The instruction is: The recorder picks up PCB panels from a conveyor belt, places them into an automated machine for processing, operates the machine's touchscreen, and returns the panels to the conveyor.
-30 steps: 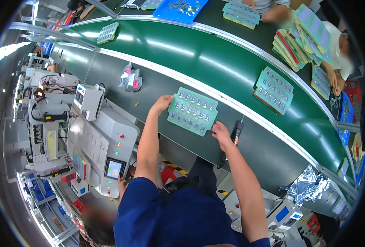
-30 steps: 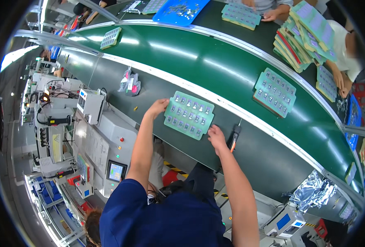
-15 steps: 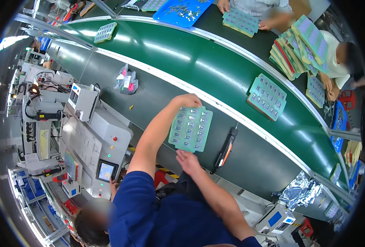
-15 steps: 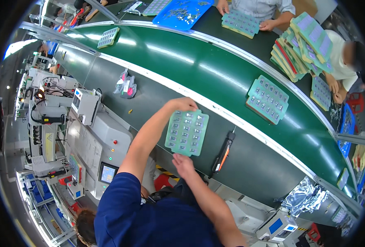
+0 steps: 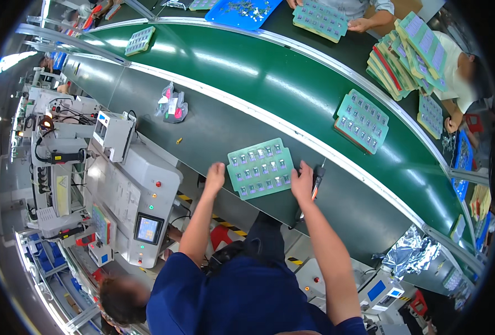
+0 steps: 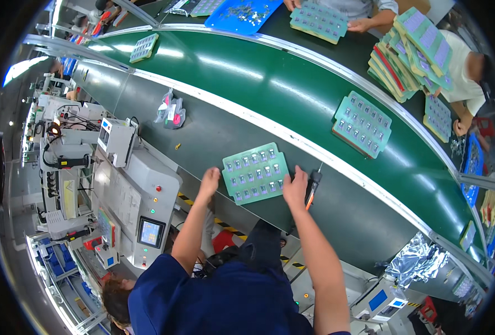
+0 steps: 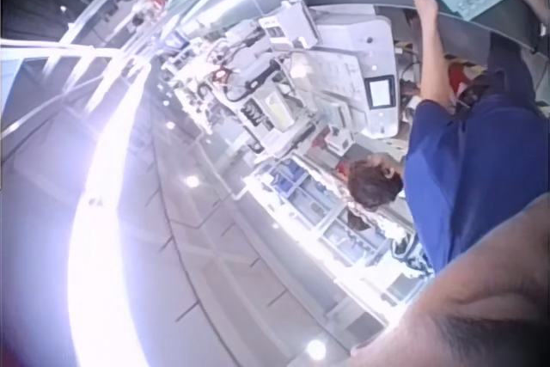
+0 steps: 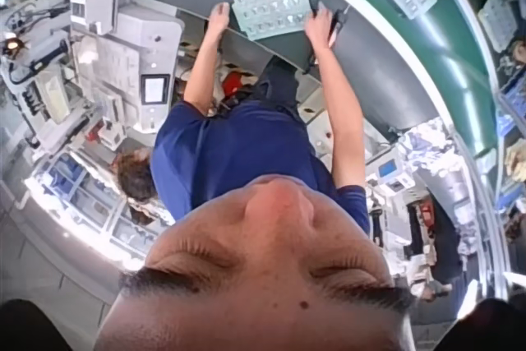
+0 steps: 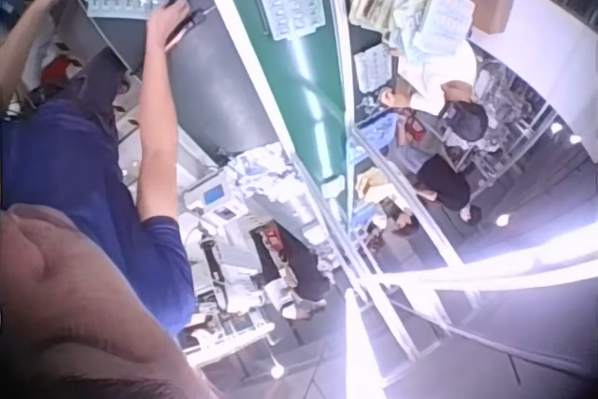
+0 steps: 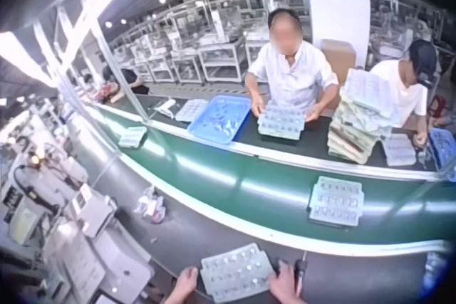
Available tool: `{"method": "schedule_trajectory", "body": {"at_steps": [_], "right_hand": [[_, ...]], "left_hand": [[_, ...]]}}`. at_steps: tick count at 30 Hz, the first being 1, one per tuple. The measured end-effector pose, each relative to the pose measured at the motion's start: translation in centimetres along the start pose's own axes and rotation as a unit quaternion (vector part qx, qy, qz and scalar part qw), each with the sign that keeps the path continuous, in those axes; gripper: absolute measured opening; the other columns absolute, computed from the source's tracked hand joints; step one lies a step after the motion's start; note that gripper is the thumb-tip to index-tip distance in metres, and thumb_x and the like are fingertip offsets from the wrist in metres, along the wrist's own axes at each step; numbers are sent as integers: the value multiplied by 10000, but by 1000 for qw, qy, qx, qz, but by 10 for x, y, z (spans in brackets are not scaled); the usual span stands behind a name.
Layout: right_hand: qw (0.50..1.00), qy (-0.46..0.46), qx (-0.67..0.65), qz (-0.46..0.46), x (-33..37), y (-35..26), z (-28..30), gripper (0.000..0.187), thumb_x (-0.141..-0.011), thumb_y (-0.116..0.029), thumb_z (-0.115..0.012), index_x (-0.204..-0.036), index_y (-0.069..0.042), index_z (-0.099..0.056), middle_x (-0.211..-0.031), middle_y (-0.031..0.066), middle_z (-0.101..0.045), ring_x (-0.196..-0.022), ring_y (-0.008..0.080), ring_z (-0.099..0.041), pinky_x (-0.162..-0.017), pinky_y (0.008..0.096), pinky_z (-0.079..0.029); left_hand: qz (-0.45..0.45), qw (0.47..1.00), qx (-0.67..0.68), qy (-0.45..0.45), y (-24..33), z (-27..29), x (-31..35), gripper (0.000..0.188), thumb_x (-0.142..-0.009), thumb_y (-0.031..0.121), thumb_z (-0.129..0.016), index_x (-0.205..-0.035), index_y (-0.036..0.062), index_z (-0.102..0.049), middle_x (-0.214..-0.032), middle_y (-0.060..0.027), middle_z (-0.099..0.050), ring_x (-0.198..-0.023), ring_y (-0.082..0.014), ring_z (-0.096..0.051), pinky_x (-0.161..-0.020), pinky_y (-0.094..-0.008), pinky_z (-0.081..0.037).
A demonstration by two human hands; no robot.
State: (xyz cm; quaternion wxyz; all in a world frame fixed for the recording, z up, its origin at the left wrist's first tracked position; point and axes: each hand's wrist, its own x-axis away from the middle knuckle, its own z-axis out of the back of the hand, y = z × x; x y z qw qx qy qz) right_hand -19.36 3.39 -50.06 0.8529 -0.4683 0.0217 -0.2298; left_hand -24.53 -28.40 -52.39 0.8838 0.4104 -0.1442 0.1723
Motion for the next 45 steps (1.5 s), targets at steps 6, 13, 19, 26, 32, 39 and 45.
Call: {"method": "schedule_trajectory", "body": {"at_steps": [6, 13, 19, 26, 32, 39, 45], "right_hand": [[974, -131, -116, -145, -27, 17, -2, 332, -876, -180, -558, -1156, -6, -598, -928, 151, -679, -850, 268, -651, -779, 356, -489], [959, -135, -129, -215, 1, 16, 4, 216, -844, -93, -559, -1008, -16, -676, -812, 83, -663, -744, 164, -607, -669, 325, -467], [955, -72, -217, -191, 60, -27, 49, 191, -811, -134, -593, -961, -27, -646, -878, 173, -655, -837, 332, -636, -731, 402, -478], [936, 54, -280, -208, 158, -46, 131, 207, -853, -127, -584, -1008, 7, -616, -874, 146, -652, -800, 218, -628, -719, 352, -476], [855, 280, -351, -261, 286, -14, 179, 231, -883, -136, -571, -1064, 1, -613, -921, 139, -668, -843, 220, -642, -743, 357, -490], [704, 543, -341, -305, 471, 22, 159, 209, -879, -120, -591, -1046, -1, -626, -856, 83, -660, -756, 153, -612, -697, 331, -503], [577, 650, -333, -365, 591, 59, 145, 164, -880, -110, -588, -990, 5, -630, -784, 32, -613, -732, 106, -549, -670, 294, -458]], "left_hand": [[149, 936, 233, -220, 60, 0, 19, 306, -958, 199, -542, -1151, -39, -556, -1057, -84, -628, -980, -168, -601, -851, -310, -487], [182, 923, 248, -232, 55, 6, 14, 238, -904, 86, -607, -1132, 16, -599, -1031, -52, -631, -927, -159, -593, -773, -298, -483], [71, 937, 172, -295, 140, 59, 35, 206, -885, 72, -613, -1076, -2, -614, -934, -30, -630, -804, -110, -579, -623, -257, -447], [-102, 907, 13, -408, 248, 52, 78, 114, -858, 37, -613, -969, 12, -620, -764, 20, -553, -655, -55, -464, -555, -219, -356], [-188, 770, -46, -608, 302, -62, 160, 156, -888, 49, -590, -1032, -10, -603, -830, 17, -589, -719, -47, -510, -616, -183, -392], [-326, 590, -232, -701, 290, -184, 373, 205, -874, 112, -600, -1020, -21, -653, -715, 57, -516, -615, -41, -382, -527, -219, -292], [-336, 426, -306, -782, 212, -287, 500, 225, -882, 142, -621, -1044, -7, -667, -812, 9, -604, -689, -71, -480, -606, -239, -395]]}}
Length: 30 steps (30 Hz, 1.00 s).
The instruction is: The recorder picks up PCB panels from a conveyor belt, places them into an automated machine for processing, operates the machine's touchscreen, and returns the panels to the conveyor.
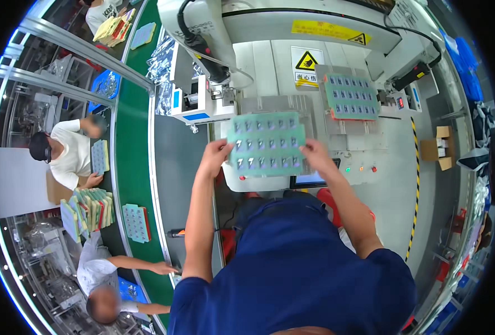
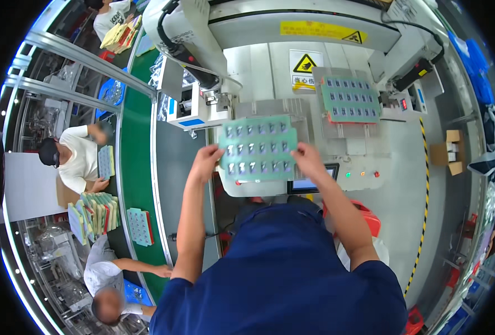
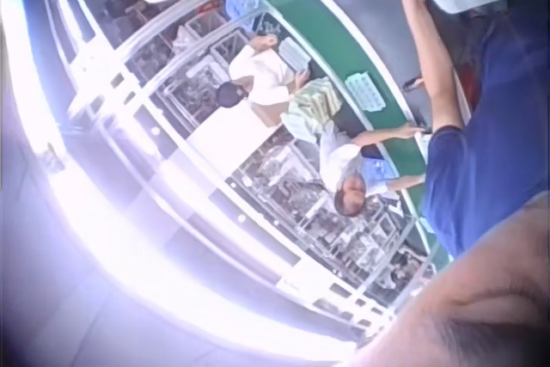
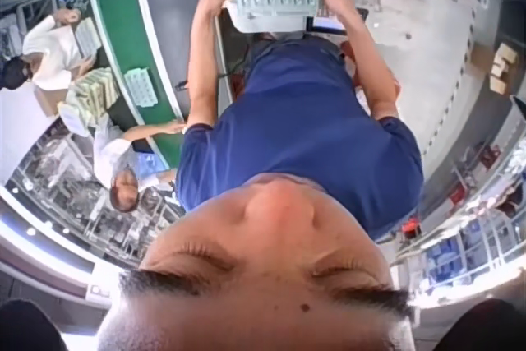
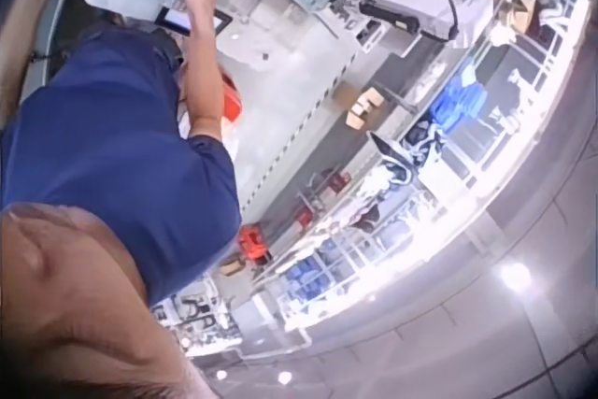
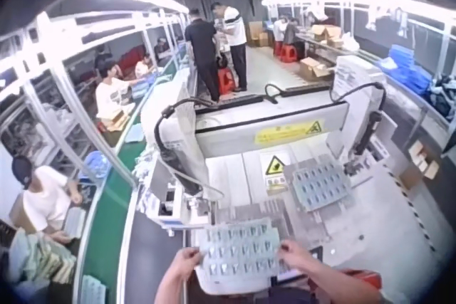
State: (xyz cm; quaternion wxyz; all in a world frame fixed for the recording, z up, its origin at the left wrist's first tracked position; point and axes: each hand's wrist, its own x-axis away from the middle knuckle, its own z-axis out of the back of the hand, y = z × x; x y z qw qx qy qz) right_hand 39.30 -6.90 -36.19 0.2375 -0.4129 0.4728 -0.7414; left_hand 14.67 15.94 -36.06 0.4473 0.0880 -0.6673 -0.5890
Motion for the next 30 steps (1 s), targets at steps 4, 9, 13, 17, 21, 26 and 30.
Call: {"method": "schedule_trajectory", "body": {"at_steps": [4, 9, 13, 17, 21, 26, 30], "right_hand": [[998, 4, -59, -13, -33, 31, 29, 147, -879, -104, -583, -939, 20, -633, -768, 23, -601, -706, 96, -521, -623, 289, -424], [994, -4, -101, -41, -48, 33, 31, 185, -877, -114, -585, -987, 23, -643, -822, 40, -634, -735, 111, -546, -675, 295, -443], [998, -18, -43, -42, -59, 32, 32, 215, -895, -128, -570, -1057, -3, -637, -913, 58, -646, -821, 146, -585, -717, 321, -473], [997, -12, -57, -46, -59, 41, 32, 220, -911, -135, -558, -1092, -32, -629, -971, 52, -639, -866, 158, -592, -718, 336, -487], [996, 1, -54, -71, -47, 34, 28, 218, -905, -133, -569, -1088, -33, -634, -959, 43, -641, -859, 149, -590, -715, 324, -482], [996, 42, -33, -78, -45, 34, 26, 209, -879, -128, -602, -1048, -12, -640, -893, 43, -638, -798, 135, -585, -669, 316, -482], [995, 57, -15, -84, -49, 33, 23, 212, -876, -130, -606, -1049, -13, -641, -889, 40, -642, -788, 138, -587, -668, 314, -482]], "left_hand": [[12, 999, 34, -37, 18, -33, -41, 269, -894, 152, -623, -1122, 12, -646, -944, -6, -650, -848, -104, -580, -763, -280, -473], [37, 998, 34, -29, 7, -37, -52, 249, -894, 166, -630, -1106, 38, -656, -955, 2, -650, -848, -103, -577, -781, -291, -466], [51, 998, 43, -17, -8, -35, -55, 245, -893, 172, -631, -1100, 43, -658, -938, 4, -647, -849, -103, -574, -784, -293, -457], [41, 998, 39, -21, 1, -42, -58, 211, -889, 168, -632, -1055, 42, -666, -932, 1, -643, -852, -104, -571, -780, -293, -451], [40, 998, 14, -48, -2, -36, -65, 207, -889, 163, -625, -1050, 41, -672, -900, 13, -646, -817, -106, -574, -747, -280, -450], [18, 997, 32, -62, 3, -37, -61, 182, -887, 127, -621, -1021, 13, -669, -865, 2, -639, -768, -102, -566, -712, -278, -470], [25, 996, 75, -49, -4, -38, -59, 176, -878, 99, -626, -1002, -21, -660, -850, -31, -634, -726, -103, -563, -677, -278, -497]]}}
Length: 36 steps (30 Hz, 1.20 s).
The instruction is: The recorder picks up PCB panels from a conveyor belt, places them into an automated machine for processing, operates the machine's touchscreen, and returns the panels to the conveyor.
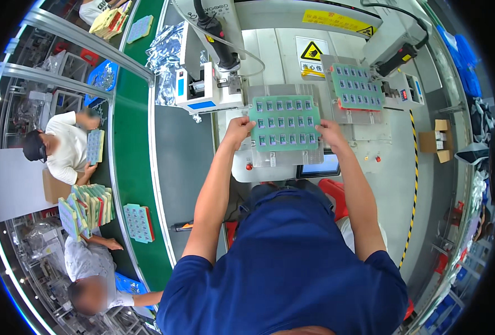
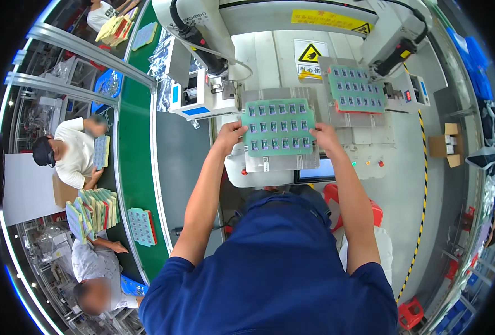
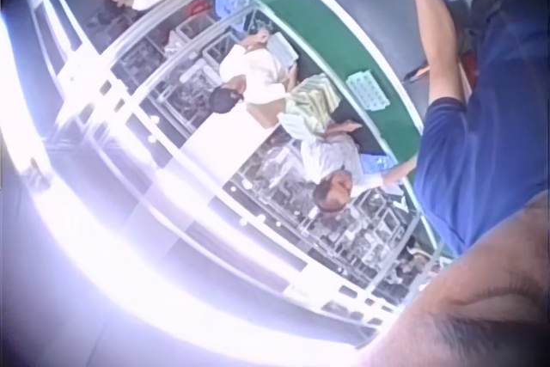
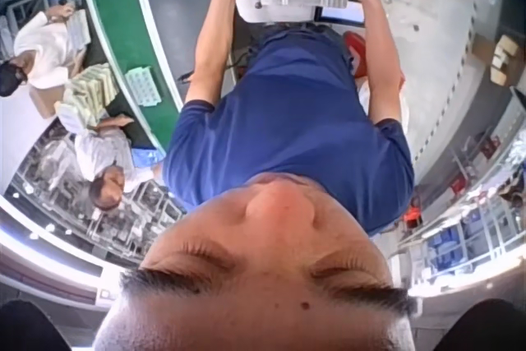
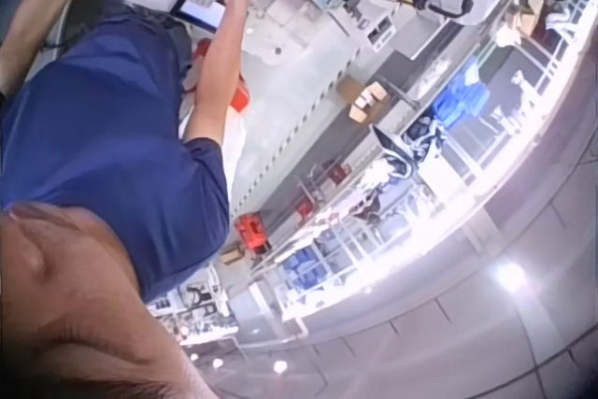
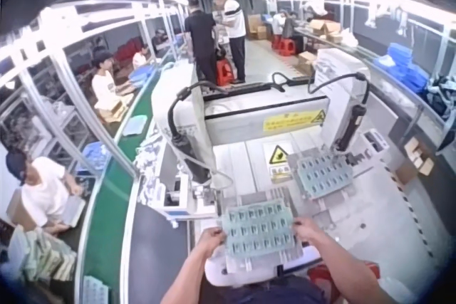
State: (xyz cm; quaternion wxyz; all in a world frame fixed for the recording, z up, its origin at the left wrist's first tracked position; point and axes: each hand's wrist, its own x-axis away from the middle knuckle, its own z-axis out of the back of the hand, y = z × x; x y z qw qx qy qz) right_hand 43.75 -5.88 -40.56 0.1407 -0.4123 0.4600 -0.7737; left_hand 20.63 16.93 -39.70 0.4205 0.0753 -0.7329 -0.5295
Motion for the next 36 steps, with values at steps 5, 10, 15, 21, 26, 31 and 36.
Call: {"method": "schedule_trajectory", "body": {"at_steps": [5, 10, 15, 21, 26, 31, 36], "right_hand": [[999, -33, 5, -14, 2, -12, 4, 227, -878, -123, -605, -1080, -25, -641, -931, 44, -656, -801, 139, -590, -678, 303, -472], [998, -30, -26, -38, 9, -16, 6, 231, -879, -124, -614, -1088, -28, -636, -930, 35, -660, -803, 127, -595, -684, 301, -471], [998, -42, -28, -33, 5, -10, 9, 217, -874, -95, -616, -1079, -28, -634, -944, 35, -660, -808, 117, -600, -676, 291, -474], [1000, -26, 2, 4, 5, -14, 5, 333, -862, -73, -623, -1185, -18, -564, -934, 49, -661, -809, 122, -603, -651, 282, -472], [998, 9, 48, 29, 3, -4, 6, 397, -851, -80, -630, -1226, -8, -524, -929, 73, -653, -780, 159, -607, -659, 318, -483], [917, 168, 242, 267, 27, -25, -12, 389, -792, -64, -639, -1174, -48, -566, -975, 108, -594, -824, 258, -580, -734, 368, -478], [845, 114, 293, 431, 32, -75, -62, 350, -741, -52, -601, -1088, -96, -624, -1143, 126, -519, -1035, 311, -489, -861, 417, -412]], "left_hand": [[-2, 999, -51, 2, -3, 2, -7, 178, -875, 84, -627, -1010, -28, -658, -860, -46, -643, -739, -122, -591, -679, -282, -514], [30, 998, -62, -9, 2, 3, -3, 241, -887, 144, -636, -1096, 24, -651, -934, -17, -645, -844, -118, -597, -762, -289, -499], [40, 999, -33, -12, 1, 4, -3, 260, -889, 133, -638, -1110, -4, -641, -969, -33, -659, -877, -135, -622, -814, -295, -512], [34, 999, -12, -3, -5, 9, -4, 274, -881, 134, -649, -1114, -11, -643, -954, -38, -666, -823, -118, -621, -759, -270, -515], [-20, 998, -57, 36, -7, 1, 0, 264, -850, 133, -670, -1047, -41, -653, -842, -56, -665, -747, -121, -626, -684, -255, -514], [-152, 954, -199, 164, -8, 14, 3, 289, -868, 168, -647, -1078, -31, -651, -826, -70, -690, -723, -119, -634, -662, -261, -501], [-217, 913, -280, 203, 35, -6, -8, 212, -774, 204, -690, -924, 55, -691, -706, -116, -638, -637, -259, -611, -624, -353, -486]]}}
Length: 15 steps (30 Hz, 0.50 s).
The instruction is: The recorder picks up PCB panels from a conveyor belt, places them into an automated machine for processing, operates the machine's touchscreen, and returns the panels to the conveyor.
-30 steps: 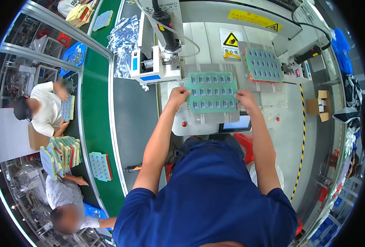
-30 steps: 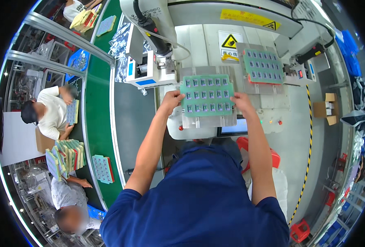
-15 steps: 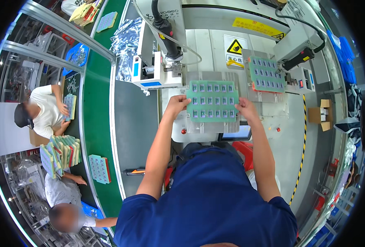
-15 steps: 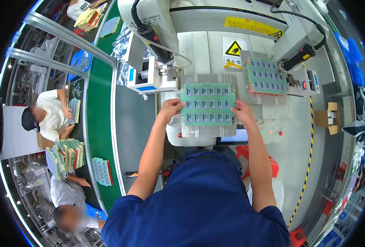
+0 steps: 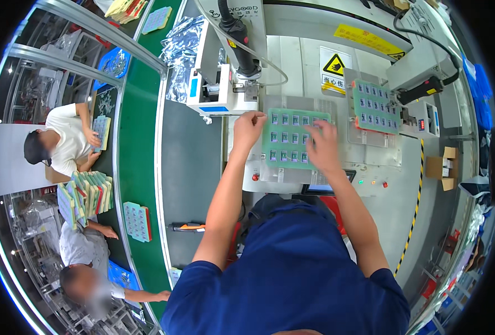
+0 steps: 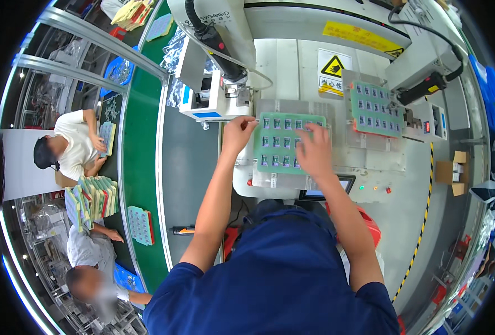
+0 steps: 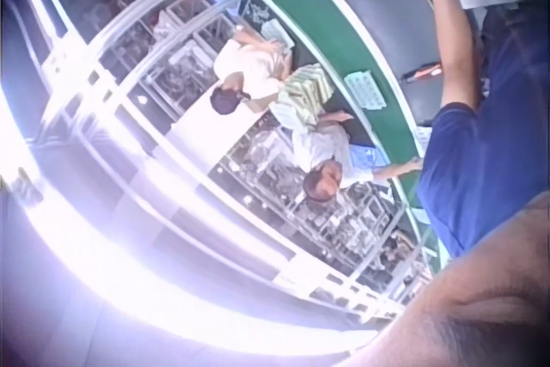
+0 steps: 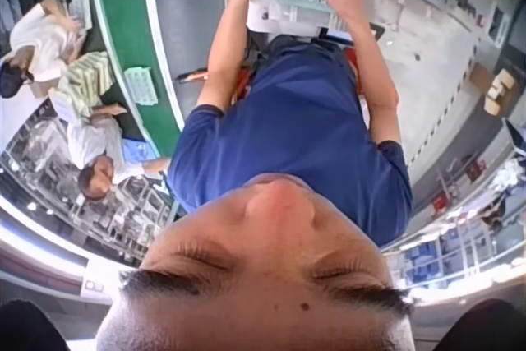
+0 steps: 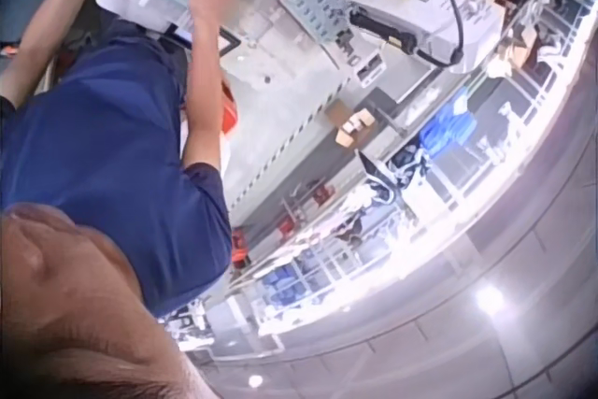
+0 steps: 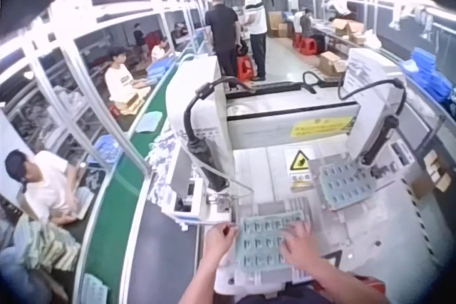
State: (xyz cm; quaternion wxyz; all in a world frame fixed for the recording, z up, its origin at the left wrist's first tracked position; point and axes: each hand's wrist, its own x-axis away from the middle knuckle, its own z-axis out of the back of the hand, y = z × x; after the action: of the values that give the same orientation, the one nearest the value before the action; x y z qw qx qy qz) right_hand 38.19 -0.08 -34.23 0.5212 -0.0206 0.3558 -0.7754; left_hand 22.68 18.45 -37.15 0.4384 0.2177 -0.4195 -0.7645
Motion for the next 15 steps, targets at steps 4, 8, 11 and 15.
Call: {"method": "schedule_trajectory", "body": {"at_steps": [4, 8, 11, 15], "right_hand": [[995, -63, 78, 24, -16, -20, -23, 370, -717, -106, -593, -1084, -129, -637, -1248, 132, -450, -1175, 339, -388, -933, 478, -306], [992, -65, 110, 15, -25, -23, -33, 331, -704, -153, -602, -1027, -121, -670, -1270, 129, -443, -1179, 340, -377, -940, 492, -273], [988, -76, 132, 18, -29, -23, -39, 323, -714, -168, -598, -1023, -108, -668, -1294, 138, -432, -1203, 341, -363, -950, 493, -267], [984, -103, 142, 4, -31, -23, -45, 315, -722, -180, -595, -1017, -98, -668, -1322, 142, -418, -1228, 342, -347, -965, 497, -257]], "left_hand": [[50, 994, -88, -47, 19, -3, -16, 265, -698, 257, -757, -811, 66, -611, -702, -87, -623, -684, -274, -620, -626, -391, -476], [59, 992, -99, -54, 15, -10, -22, 306, -665, 253, -780, -807, 71, -578, -725, -87, -633, -721, -297, -627, -634, -400, -477], [87, 986, -135, -54, 21, -14, -23, 353, -645, 250, -794, -831, 81, -546, -746, -103, -639, -759, -322, -635, -655, -417, -480], [111, 980, -160, -52, 32, -15, -21, 373, -655, 236, -783, -889, 92, -531, -788, -120, -652, -802, -342, -640, -692, -444, -479]]}}
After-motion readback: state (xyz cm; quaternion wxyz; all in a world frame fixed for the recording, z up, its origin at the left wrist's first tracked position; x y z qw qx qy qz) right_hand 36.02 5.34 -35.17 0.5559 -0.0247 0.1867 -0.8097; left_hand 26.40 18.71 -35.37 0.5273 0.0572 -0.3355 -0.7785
